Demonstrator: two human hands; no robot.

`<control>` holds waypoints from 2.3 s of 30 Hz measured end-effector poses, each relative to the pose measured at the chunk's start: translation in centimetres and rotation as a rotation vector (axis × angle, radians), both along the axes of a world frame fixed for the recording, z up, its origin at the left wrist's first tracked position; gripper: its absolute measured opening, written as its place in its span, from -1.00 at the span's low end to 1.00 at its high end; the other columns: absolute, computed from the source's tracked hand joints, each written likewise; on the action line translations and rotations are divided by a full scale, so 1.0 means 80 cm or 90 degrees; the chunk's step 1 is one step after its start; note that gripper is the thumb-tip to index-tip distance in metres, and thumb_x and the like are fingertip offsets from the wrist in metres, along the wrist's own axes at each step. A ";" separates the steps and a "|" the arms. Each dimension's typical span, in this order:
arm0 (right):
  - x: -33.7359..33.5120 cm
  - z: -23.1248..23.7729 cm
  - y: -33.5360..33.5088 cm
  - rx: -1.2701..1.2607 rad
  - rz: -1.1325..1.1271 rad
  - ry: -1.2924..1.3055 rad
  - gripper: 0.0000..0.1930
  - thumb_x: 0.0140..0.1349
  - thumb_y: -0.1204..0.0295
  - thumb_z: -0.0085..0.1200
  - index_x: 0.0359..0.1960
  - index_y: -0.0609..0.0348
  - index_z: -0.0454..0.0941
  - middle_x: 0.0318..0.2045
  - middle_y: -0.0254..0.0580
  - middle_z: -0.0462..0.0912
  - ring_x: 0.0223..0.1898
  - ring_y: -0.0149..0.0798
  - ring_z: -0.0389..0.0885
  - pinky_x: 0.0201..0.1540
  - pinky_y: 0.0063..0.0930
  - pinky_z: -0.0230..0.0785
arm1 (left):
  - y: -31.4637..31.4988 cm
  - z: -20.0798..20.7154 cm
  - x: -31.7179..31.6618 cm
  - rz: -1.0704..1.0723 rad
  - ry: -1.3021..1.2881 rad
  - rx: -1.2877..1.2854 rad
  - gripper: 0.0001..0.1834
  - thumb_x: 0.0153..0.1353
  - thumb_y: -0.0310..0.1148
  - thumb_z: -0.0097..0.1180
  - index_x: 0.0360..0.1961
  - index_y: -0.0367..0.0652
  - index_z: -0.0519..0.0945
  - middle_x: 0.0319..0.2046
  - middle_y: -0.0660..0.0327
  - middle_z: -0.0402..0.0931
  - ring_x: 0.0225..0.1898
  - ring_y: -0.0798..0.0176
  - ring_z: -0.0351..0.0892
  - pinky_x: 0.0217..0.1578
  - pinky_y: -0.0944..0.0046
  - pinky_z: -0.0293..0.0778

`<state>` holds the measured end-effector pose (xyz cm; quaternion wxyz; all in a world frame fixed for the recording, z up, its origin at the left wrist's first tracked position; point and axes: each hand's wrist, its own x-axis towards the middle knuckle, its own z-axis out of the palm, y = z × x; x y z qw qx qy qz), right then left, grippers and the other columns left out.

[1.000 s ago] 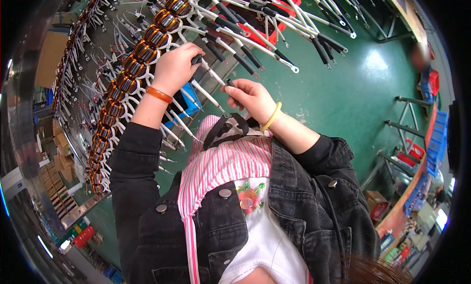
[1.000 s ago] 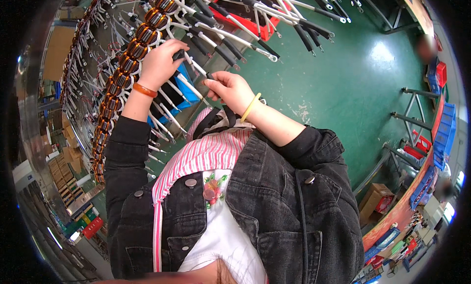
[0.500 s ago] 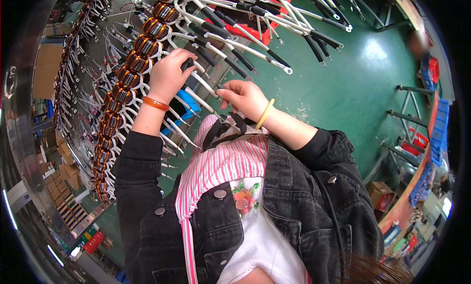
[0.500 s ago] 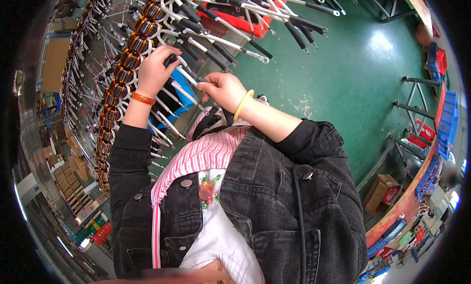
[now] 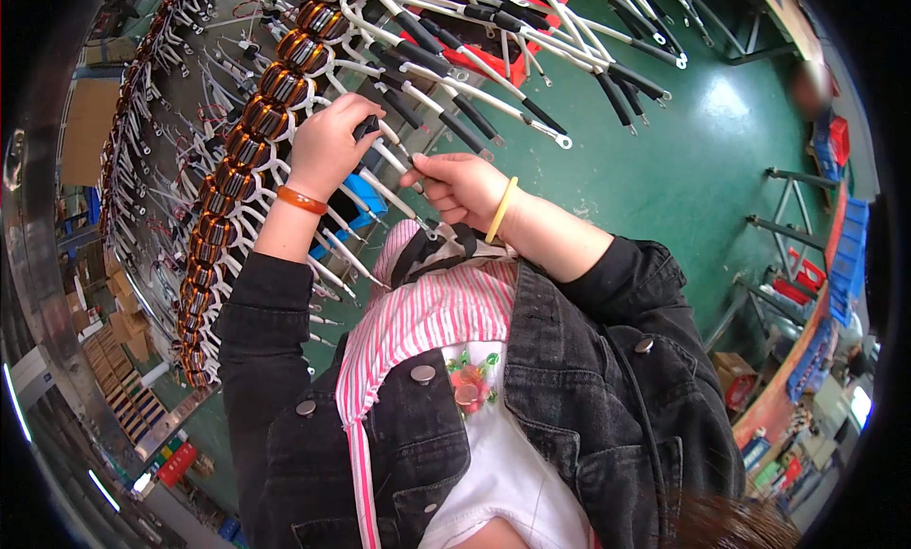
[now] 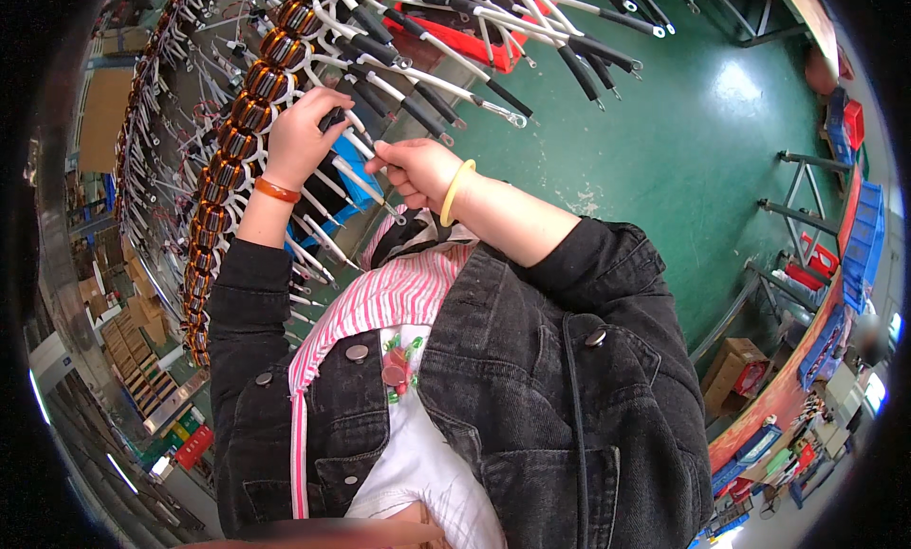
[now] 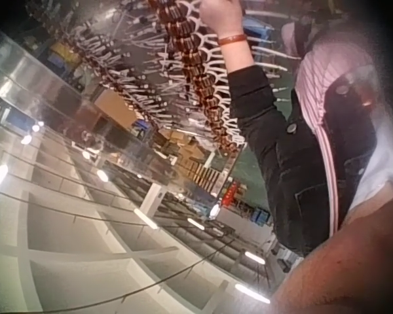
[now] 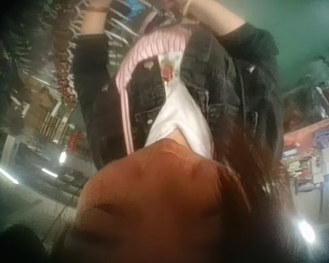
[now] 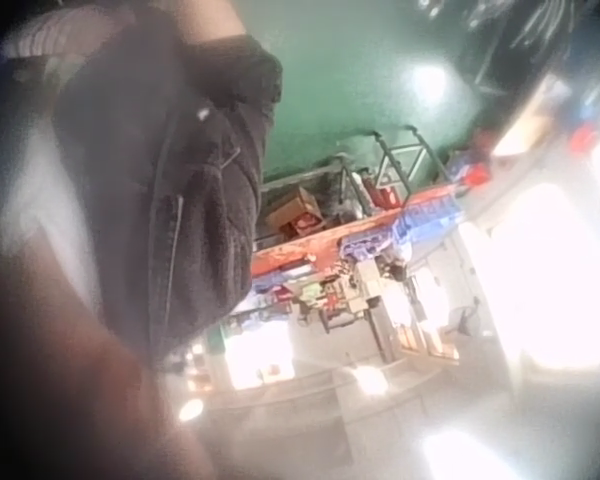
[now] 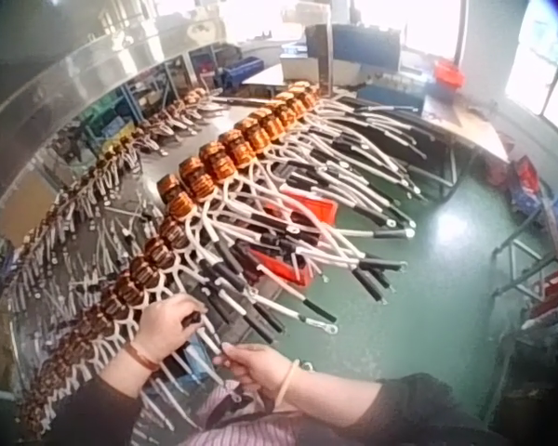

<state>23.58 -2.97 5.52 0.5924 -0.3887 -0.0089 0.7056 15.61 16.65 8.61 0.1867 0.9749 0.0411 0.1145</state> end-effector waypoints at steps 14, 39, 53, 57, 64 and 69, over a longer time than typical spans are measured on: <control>-0.008 -0.012 0.033 0.010 -0.068 0.237 -0.71 0.41 0.18 -0.27 -0.29 0.13 0.35 -0.70 -0.56 0.04 -0.73 -0.55 -0.07 -0.68 -0.65 -0.15 | 0.002 -0.003 -0.004 -0.008 -0.003 0.010 -0.72 -0.13 -0.45 0.29 -0.32 -0.02 0.57 -0.29 0.34 0.55 -0.35 0.12 0.58 -0.38 0.22 0.50; -0.006 -0.010 0.041 0.077 -0.029 0.215 -0.71 0.40 0.16 -0.27 -0.38 0.08 0.31 -0.71 -0.56 0.05 -0.73 -0.56 -0.05 -0.66 -0.67 -0.12 | 0.004 -0.004 -0.005 -0.017 -0.034 0.011 -0.72 -0.14 -0.48 0.27 -0.32 -0.03 0.57 -0.28 0.32 0.56 -0.33 0.13 0.58 -0.37 0.23 0.51; -0.008 -0.003 0.021 0.056 -0.065 0.162 -0.69 0.40 0.25 -0.26 -0.15 0.25 0.44 -0.69 -0.46 0.38 -0.75 -0.53 0.22 -0.62 -0.60 0.15 | 0.004 0.000 -0.007 -0.012 -0.017 0.005 -0.73 -0.13 -0.47 0.28 -0.32 -0.03 0.57 -0.28 0.34 0.56 -0.34 0.14 0.59 -0.37 0.23 0.51; -0.003 -0.020 0.018 0.199 -0.032 0.519 -0.65 0.43 0.23 -0.36 -0.08 0.24 0.37 -0.74 -0.51 0.18 -0.74 -0.55 0.10 -0.58 -0.60 0.09 | 0.004 0.000 -0.005 -0.019 -0.035 -0.005 -0.73 -0.13 -0.48 0.27 -0.32 -0.03 0.57 -0.28 0.34 0.56 -0.34 0.14 0.59 -0.37 0.24 0.51; -0.010 -0.030 0.031 0.248 -0.051 0.556 -0.68 0.45 0.27 -0.40 -0.09 0.22 0.38 -0.72 -0.53 0.09 -0.73 -0.55 0.06 -0.57 -0.67 0.04 | 0.005 -0.001 -0.004 -0.019 -0.024 0.008 -0.72 -0.14 -0.48 0.27 -0.32 -0.03 0.57 -0.27 0.33 0.56 -0.33 0.14 0.59 -0.37 0.24 0.51; -0.012 0.001 0.028 -0.002 -0.040 -0.001 -0.67 0.35 0.11 -0.14 -0.21 0.16 0.41 -0.67 -0.48 0.24 -0.72 -0.50 0.17 -0.63 -0.58 0.11 | 0.005 -0.003 -0.008 -0.025 -0.025 0.000 -0.71 -0.15 -0.49 0.28 -0.32 -0.03 0.57 -0.27 0.34 0.56 -0.35 0.14 0.58 -0.37 0.23 0.50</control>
